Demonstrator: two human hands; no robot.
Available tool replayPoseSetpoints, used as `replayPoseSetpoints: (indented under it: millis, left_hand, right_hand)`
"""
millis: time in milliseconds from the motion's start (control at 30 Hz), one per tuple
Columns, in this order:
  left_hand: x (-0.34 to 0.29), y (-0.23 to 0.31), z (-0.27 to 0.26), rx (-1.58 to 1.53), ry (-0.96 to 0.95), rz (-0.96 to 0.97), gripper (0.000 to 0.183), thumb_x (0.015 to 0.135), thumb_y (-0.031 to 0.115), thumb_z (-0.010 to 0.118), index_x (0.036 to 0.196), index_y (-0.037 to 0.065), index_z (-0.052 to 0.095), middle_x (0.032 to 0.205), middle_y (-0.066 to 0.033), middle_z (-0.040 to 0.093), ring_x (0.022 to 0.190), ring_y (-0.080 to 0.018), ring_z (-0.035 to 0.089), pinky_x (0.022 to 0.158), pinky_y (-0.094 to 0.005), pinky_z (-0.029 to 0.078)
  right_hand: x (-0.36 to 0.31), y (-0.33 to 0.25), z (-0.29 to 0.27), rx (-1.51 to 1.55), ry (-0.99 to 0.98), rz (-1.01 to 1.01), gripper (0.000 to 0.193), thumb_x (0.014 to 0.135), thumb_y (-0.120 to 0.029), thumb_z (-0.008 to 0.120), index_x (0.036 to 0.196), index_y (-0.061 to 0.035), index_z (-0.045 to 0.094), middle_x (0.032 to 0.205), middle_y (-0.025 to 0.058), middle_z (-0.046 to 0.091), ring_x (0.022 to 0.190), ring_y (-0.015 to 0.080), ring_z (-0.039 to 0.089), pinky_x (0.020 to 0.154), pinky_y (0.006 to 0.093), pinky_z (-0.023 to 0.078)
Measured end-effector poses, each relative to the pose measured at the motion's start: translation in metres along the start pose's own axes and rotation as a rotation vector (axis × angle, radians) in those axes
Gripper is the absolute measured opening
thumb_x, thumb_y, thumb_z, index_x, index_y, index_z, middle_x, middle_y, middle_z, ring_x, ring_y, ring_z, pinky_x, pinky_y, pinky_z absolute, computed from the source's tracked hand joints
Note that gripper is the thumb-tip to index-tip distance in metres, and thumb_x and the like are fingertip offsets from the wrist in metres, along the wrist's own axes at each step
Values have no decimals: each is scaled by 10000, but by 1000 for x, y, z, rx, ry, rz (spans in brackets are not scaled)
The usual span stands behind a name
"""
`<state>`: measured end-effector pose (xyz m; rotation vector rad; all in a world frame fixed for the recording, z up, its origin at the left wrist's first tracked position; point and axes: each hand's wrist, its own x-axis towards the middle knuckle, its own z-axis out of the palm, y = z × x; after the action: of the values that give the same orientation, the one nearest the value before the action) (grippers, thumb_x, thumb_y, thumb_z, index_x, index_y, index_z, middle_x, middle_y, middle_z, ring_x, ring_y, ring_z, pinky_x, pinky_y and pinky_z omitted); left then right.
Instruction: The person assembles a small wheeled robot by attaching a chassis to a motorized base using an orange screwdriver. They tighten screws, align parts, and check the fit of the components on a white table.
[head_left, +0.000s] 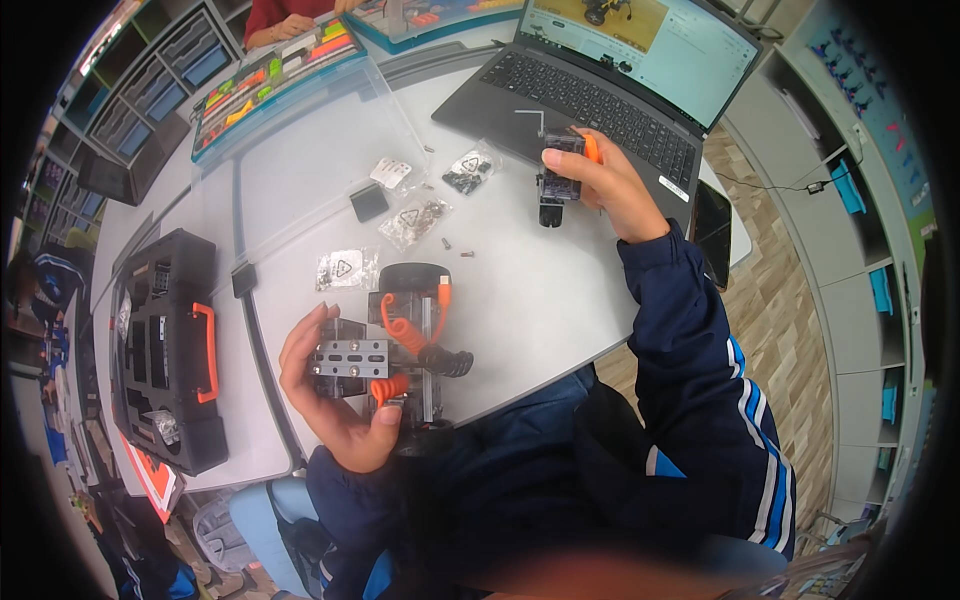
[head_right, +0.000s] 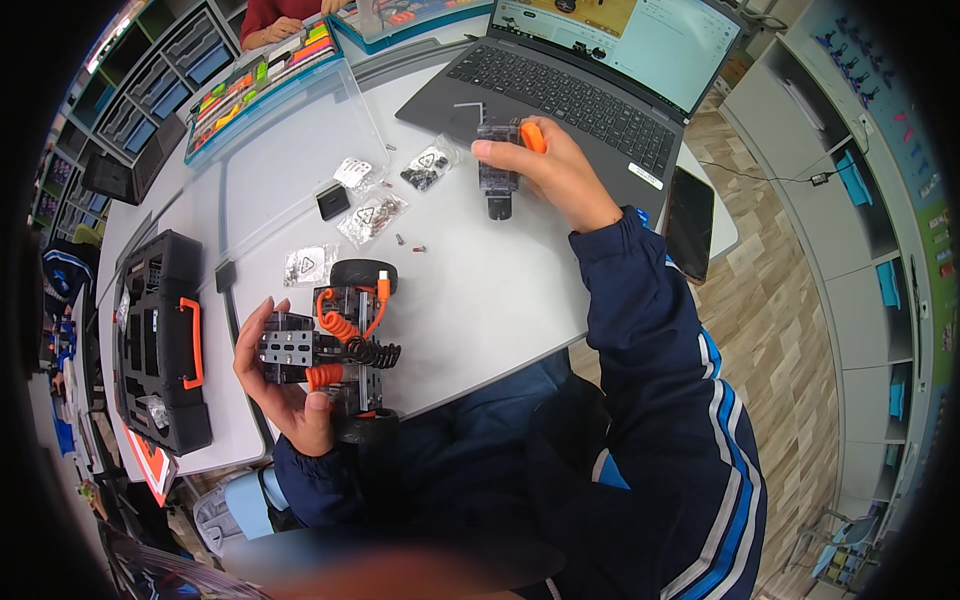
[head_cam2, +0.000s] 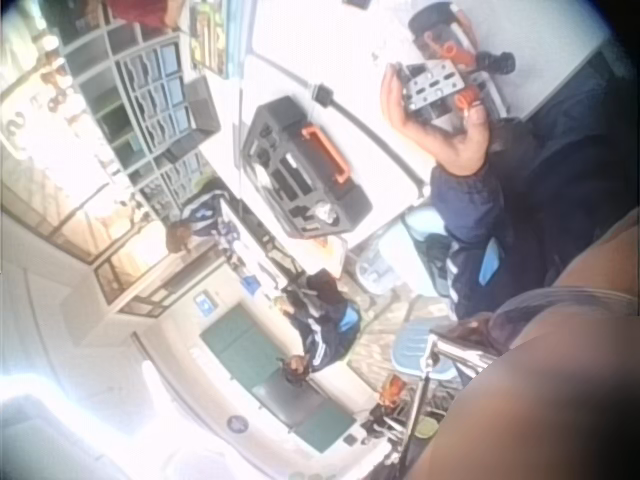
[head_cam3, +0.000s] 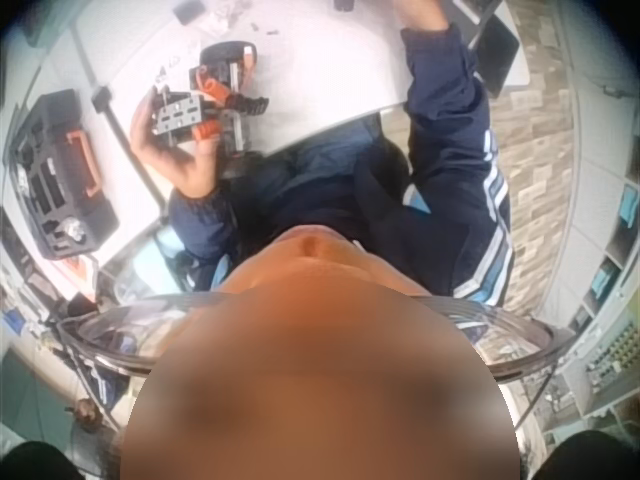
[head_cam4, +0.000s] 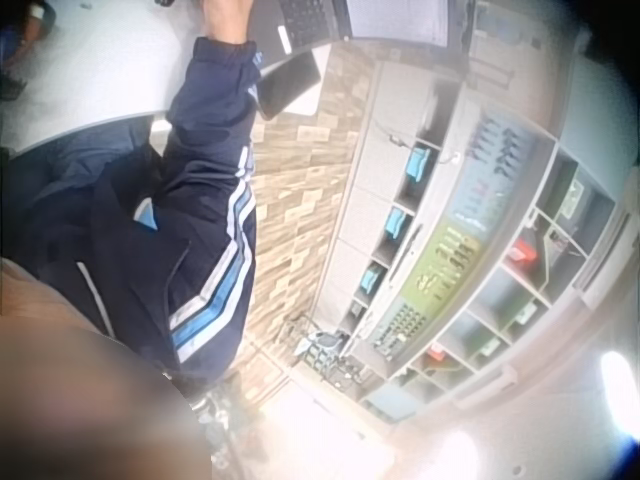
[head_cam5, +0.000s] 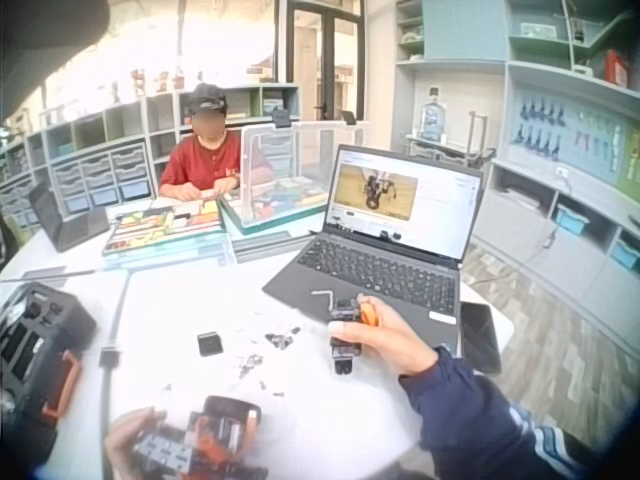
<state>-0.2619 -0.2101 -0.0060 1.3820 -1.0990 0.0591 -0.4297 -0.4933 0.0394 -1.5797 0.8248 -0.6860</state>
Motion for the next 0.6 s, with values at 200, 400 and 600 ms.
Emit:
replayPoseSetpoints:
  millis: [200,400,600]
  left_hand:
    - [0,0,0,6,5,8,854,789,546,711,1347,-2,369,1332,-233,438,1217,-343,506,1028,-446,417]
    - [0,0,0,14,5,9,845,790,538,708,1343,-4,371,1326,-234,443,1208,-340,512,1025,-446,417]
    - [0,-1,0,11,7,7,849,788,544,710,1341,-5,372,1326,-234,444,1205,-341,514,1025,-447,418]
  right_hand:
    - [0,1,0,0,3,-13,619,779,-421,750,1212,-31,541,824,-39,548,593,-3,362,487,182,195]
    - [1,2,1,3,6,-39,616,775,-424,755,1205,-38,541,821,-39,553,589,-8,370,486,178,201]
    - [0,1,1,-2,-3,-36,630,772,-424,759,1206,-27,532,806,-42,532,571,-8,350,476,180,199]
